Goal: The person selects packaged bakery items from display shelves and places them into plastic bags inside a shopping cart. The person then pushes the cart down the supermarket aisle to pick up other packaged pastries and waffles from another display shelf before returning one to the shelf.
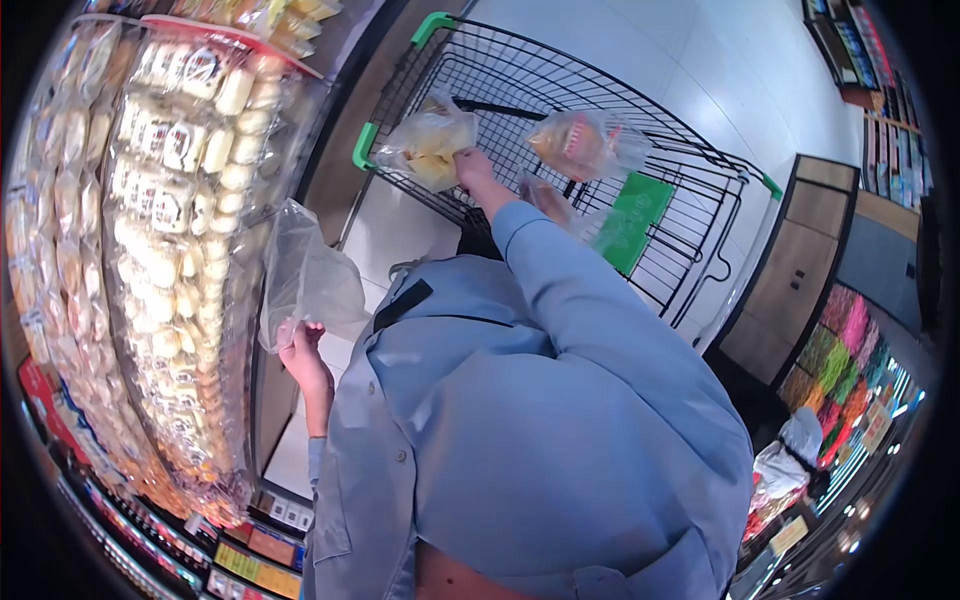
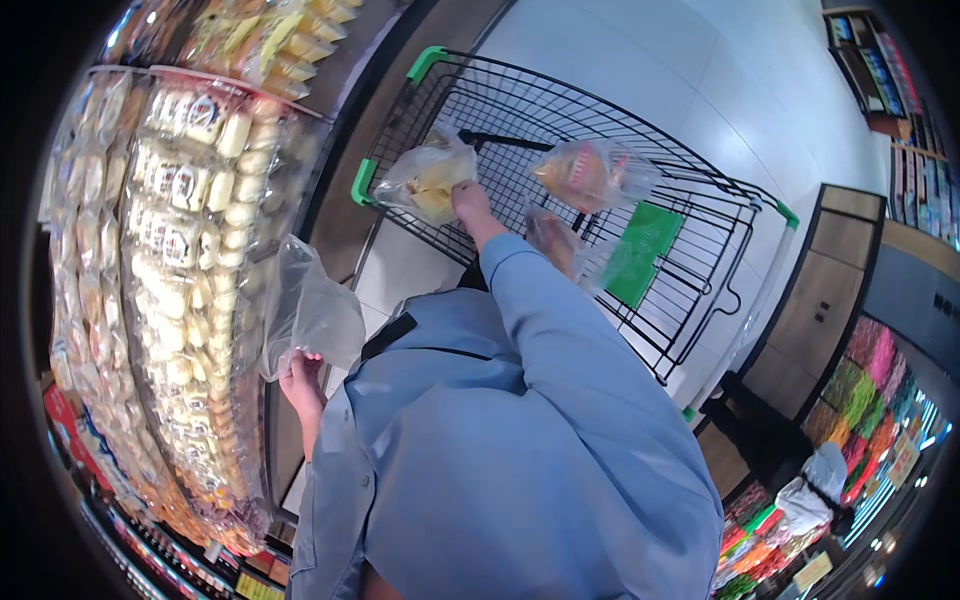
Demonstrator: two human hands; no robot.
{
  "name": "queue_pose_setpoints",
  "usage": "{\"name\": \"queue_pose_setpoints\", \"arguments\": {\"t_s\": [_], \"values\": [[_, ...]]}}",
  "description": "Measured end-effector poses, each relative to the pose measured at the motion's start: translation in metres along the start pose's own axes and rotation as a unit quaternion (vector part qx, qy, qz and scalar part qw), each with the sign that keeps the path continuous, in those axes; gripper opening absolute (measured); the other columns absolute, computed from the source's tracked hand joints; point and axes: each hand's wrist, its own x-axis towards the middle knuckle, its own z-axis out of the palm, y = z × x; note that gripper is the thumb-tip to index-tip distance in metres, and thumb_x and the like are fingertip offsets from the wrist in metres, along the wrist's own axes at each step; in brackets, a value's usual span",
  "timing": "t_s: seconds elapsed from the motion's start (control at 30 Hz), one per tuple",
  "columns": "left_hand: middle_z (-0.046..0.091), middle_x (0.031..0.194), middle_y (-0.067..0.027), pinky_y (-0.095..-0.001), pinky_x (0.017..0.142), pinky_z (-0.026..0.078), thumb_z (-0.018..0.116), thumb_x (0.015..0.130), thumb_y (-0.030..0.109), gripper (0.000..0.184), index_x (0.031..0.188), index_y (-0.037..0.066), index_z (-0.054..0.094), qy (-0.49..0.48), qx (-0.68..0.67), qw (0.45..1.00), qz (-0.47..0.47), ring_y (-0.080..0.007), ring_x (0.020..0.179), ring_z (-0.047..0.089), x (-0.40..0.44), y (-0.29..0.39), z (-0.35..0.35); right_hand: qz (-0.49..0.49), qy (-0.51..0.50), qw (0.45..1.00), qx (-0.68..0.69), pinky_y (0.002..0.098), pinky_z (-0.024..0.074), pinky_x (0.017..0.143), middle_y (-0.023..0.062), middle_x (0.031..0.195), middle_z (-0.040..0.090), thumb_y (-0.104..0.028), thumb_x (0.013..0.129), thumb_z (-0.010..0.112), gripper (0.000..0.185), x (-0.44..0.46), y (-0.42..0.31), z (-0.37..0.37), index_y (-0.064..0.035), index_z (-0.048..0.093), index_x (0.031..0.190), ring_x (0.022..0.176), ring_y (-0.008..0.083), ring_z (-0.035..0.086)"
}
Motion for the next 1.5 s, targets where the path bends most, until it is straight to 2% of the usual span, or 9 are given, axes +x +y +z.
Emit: {"name": "queue_pose_setpoints", "arguments": {"t_s": [0.1,0.17,0.43,0.6,0.83,0.97,1.1,1.27,1.5], "values": [[0.063,0.083,-0.0067,-0.0322,0.078,0.053,0.053,0.098,0.009,0.011,0.107,0.004,0.054,0.006,-0.005,1.0,0.003,-0.0168,0.078,0.064,-0.01,-0.003,-0.007,-0.189,0.023,0.974,-0.121,0.0417,0.0516,0.086,0.0129,0.092,0.071,-0.029,0.09,0.057,0.031,0.013,-0.004,0.015,-0.0055,0.067,0.109,0.097,0.0298,0.067],[0.063,0.084,-0.0069,-0.0323,0.079,0.053,0.054,0.098,0.009,0.011,0.108,0.004,0.054,0.017,-0.011,1.0,0.0,-0.0169,0.078,0.064,-0.014,-0.009,-0.013,-0.316,-0.103,0.924,-0.187,0.0382,0.0523,0.083,0.011,0.094,0.07,-0.03,0.092,0.056,0.031,0.017,-0.01,0.028,-0.0048,0.068,0.106,0.095,0.0249,0.067],[0.063,0.086,-0.0075,-0.0327,0.08,0.054,0.055,0.098,0.008,0.013,0.11,0.004,0.052,0.05,-0.031,0.998,0.006,-0.0176,0.08,0.064,-0.032,-0.014,-0.031,-0.148,-0.257,0.947,-0.124,0.0381,0.0504,0.091,0.0229,0.116,0.066,-0.057,0.083,0.065,0.071,-0.006,-0.026,0.049,-0.0009,0.061,0.127,0.111,0.0334,0.063],[0.063,0.087,-0.0075,-0.0327,0.081,0.053,0.056,0.097,0.007,0.015,0.111,0.005,0.051,0.049,-0.038,0.998,0.006,-0.0177,0.081,0.064,-0.034,-0.019,-0.031,-0.278,-0.203,0.868,-0.358,0.0398,0.0522,0.085,0.0194,0.102,0.07,-0.032,0.083,0.064,0.036,0.007,-0.026,0.052,-0.0066,0.07,0.107,0.095,0.0338,0.068],[0.063,0.085,-0.0072,-0.0317,0.079,0.053,0.058,0.098,0.012,0.017,0.112,0.006,0.051,0.013,-0.018,1.0,0.012,-0.0164,0.08,0.064,-0.017,-0.015,-0.018,-0.269,-0.163,0.858,-0.406,0.0386,0.055,0.079,0.0184,0.093,0.07,-0.022,0.083,0.061,0.024,-0.009,-0.026,0.022,-0.0036,0.071,0.096,0.085,0.0313,0.07],[0.063,0.083,-0.0064,-0.0312,0.078,0.053,0.059,0.098,0.017,0.018,0.109,0.005,0.053,-0.018,0.0,1.0,0.02,-0.0151,0.078,0.064,-0.001,-0.011,-0.003,-0.064,-0.216,0.973,-0.043,0.0336,0.0578,0.073,0.0083,0.085,0.063,-0.014,0.09,0.055,0.014,-0.035,-0.026,-0.027,-0.0064,0.067,0.093,0.078,0.0205,0.065],[0.063,0.083,-0.0062,-0.0309,0.077,0.054,0.059,0.098,0.017,0.017,0.106,0.003,0.055,-0.049,0.013,0.998,0.033,-0.0148,0.078,0.064,0.009,-0.003,0.019,-0.054,-0.212,0.92,0.327,0.0362,0.0582,0.073,0.0015,0.084,0.054,-0.01,0.094,0.051,0.007,-0.042,-0.021,-0.064,-0.0108,0.058,0.095,0.076,0.0158,0.058],[0.062,0.084,-0.0074,-0.0309,0.078,0.054,0.058,0.099,0.015,0.016,0.107,0.003,0.055,-0.089,0.013,0.995,0.038,-0.0153,0.077,0.064,0.025,-0.003,0.038,-0.072,-0.173,0.83,0.525,0.0449,0.0568,0.077,0.0036,0.082,0.052,-0.007,0.096,0.047,0.009,-0.064,0.0,-0.122,-0.0109,0.053,0.09,0.073,0.0165,0.054],[0.061,0.085,-0.0081,-0.0306,0.078,0.054,0.054,0.099,0.008,0.013,0.11,0.003,0.051,-0.139,-0.004,0.99,0.027,-0.0162,0.079,0.063,0.041,0.004,0.067,-0.014,-0.015,0.857,0.515,0.0468,0.0529,0.086,0.0083,0.093,0.059,-0.011,0.095,0.048,0.01,-0.042,0.152,-0.19,-0.0091,0.055,0.102,0.09,0.0237,0.06]]}}
